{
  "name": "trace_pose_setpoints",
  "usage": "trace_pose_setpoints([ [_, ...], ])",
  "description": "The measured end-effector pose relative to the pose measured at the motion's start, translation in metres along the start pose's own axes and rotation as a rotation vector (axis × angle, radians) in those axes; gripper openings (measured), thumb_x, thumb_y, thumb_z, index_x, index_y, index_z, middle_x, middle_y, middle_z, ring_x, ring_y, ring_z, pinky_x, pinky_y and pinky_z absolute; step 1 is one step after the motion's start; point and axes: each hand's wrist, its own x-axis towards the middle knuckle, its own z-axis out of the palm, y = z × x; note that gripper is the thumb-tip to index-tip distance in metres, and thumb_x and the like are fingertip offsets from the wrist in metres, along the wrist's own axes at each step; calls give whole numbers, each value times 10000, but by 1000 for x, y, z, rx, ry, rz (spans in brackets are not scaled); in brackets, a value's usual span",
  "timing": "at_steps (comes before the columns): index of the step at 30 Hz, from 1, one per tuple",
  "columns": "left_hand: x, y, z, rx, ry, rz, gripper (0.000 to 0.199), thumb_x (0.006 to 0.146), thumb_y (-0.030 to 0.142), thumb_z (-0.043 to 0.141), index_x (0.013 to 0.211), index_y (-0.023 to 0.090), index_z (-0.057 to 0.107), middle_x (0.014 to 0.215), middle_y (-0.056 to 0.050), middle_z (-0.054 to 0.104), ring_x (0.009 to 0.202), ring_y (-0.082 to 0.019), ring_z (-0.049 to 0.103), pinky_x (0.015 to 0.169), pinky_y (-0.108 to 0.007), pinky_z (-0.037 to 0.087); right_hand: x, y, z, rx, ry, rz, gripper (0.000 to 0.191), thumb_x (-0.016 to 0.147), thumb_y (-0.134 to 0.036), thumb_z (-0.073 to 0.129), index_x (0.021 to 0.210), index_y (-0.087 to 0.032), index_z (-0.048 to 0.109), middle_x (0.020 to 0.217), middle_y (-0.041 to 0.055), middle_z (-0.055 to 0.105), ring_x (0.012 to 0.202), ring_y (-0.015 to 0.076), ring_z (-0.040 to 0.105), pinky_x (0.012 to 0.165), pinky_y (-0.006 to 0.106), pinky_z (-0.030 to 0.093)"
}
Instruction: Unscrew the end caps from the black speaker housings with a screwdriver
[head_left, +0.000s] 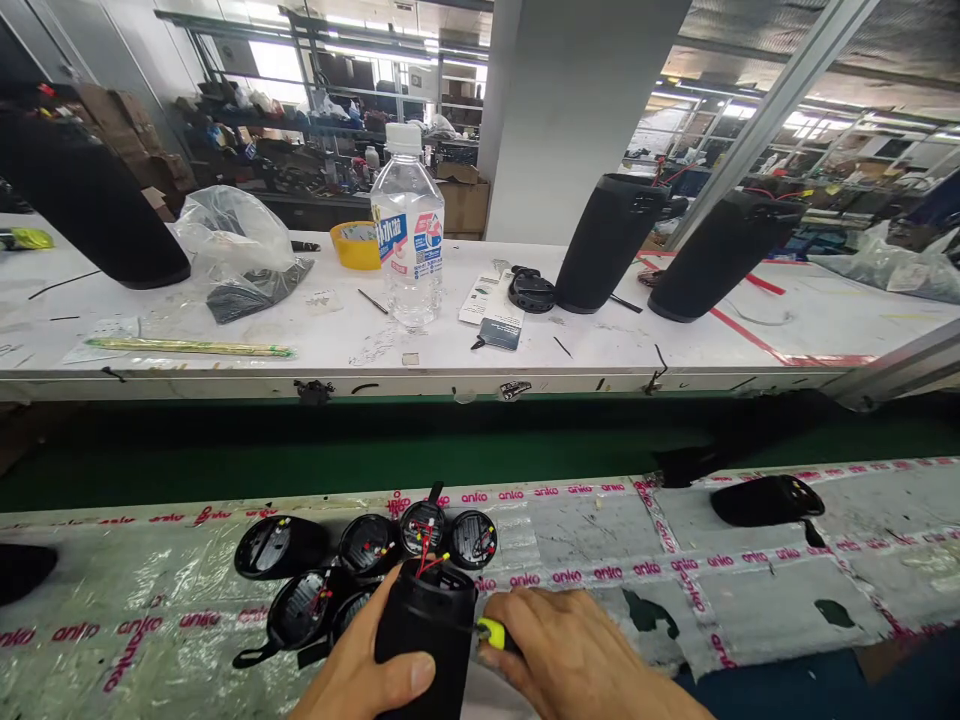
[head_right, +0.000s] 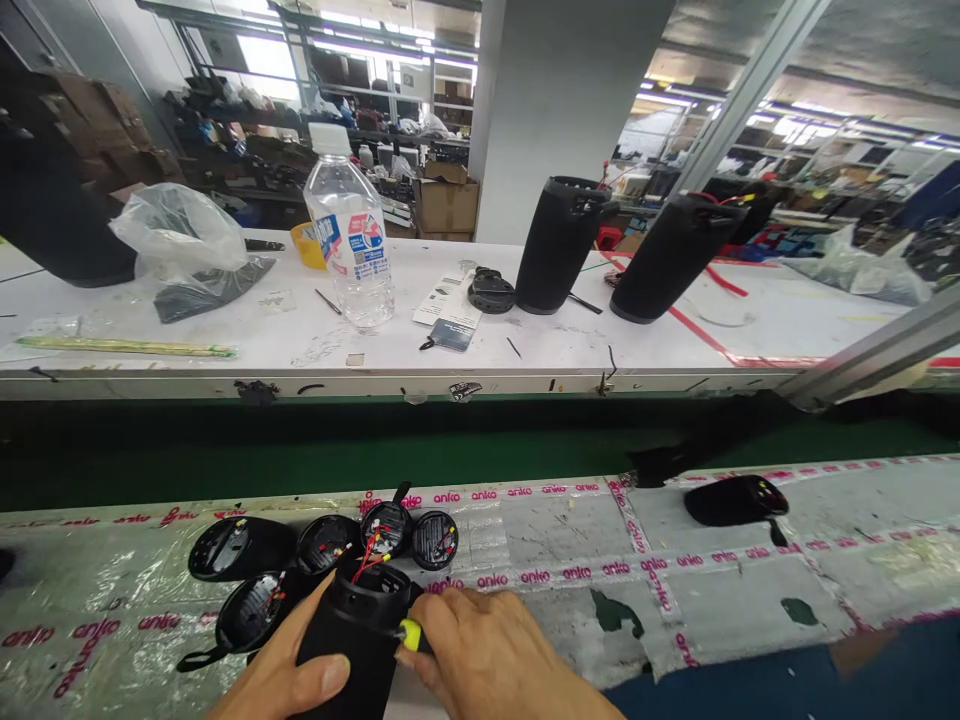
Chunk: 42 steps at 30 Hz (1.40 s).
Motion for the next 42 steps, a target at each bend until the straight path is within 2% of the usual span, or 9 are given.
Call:
trace_pose_setpoints([
  [3, 5, -3, -2, 41, -46, 59, 781, 749, 485, 835, 1456, 301, 562, 1398, -64, 703, 1344, -415, 572, 1095, -496, 472, 3, -4, 1, -61, -41, -29, 392, 823, -219, 868, 980, -241, 509, 778, -63, 669, 573, 181, 677, 475, 327, 321],
  [8, 11, -8, -8, 90, -108, 106, 825, 743, 511, 839, 1470, 274, 527, 1402, -79, 684, 1324, -406, 569, 1077, -481, 463, 4, -6, 4, -72, -59, -37, 414, 820, -211, 869, 971, -244, 486, 760, -69, 655, 560, 170, 667, 465, 330, 318],
  [12, 9, -7, -7, 135, -67, 123, 814, 749, 509, 846, 1460, 285, 519, 1406, -66, 688, 1308, -378, 595, 1119, -470, 438, 2, -5, 8, -110, -24, -50, 461, 814, -275, 889, 988, -248, 464, 759, -70, 652, 567, 173, 677, 454, 336, 316],
  [16, 6, -6, -4, 155, -41, 110, 820, 734, 514, 857, 1450, 292, 524, 1420, -64, 691, 1324, -378, 604, 1132, -471, 445, 2, -6, 4, -203, -92, -77, 449, 843, -386, 875, 961, -247, 465, 729, -53, 647, 528, 184, 659, 416, 363, 239],
  [22, 2, -14, -1, 285, 160, 105, 894, 658, 545, 885, 1448, 278, 562, 1432, -78, 691, 1389, -393, 569, 1169, -446, 407, 5, -7, -2, -254, -214, -114, 351, 947, -412, 760, 940, -243, 452, 703, -41, 647, 475, 185, 627, 400, 379, 167],
  [31, 4, -10, 3, 357, 184, 120, 832, 655, 543, 865, 1391, 263, 594, 1310, -97, 750, 1244, -417, 654, 1069, -484, 478, 11, -11, 0, -290, -325, -164, 203, 936, -242, 725, 978, -225, 528, 826, 10, 678, 595, 214, 638, 404, 393, 180],
  [35, 3, -7, 3, -28, 60, 9, 727, 696, 504, 840, 1361, 292, 635, 1341, -63, 749, 1302, -394, 632, 1090, -466, 493, 9, -5, 2, 79, -84, 30, 114, 1069, -339, 566, 1069, -226, 553, 848, 0, 714, 667, 201, 682, 521, 314, 382],
  [38, 3, -10, 1, -184, 79, -63, 716, 735, 496, 811, 1393, 292, 615, 1339, -76, 753, 1315, -405, 629, 1054, -486, 528, 7, -1, -3, 442, 133, 258, 266, 1135, -446, 354, 1072, -272, 545, 767, -45, 675, 624, 167, 641, 576, 272, 425],
  [42, 5, -14, -2, -234, 106, -34, 835, 679, 528, 835, 1431, 258, 592, 1362, -122, 735, 1344, -450, 600, 1107, -554, 492, 4, 2, -7, 564, 84, 464, 297, 1112, -518, 371, 1155, -287, 552, 726, -49, 671, 631, 183, 652, 574, 273, 436],
])
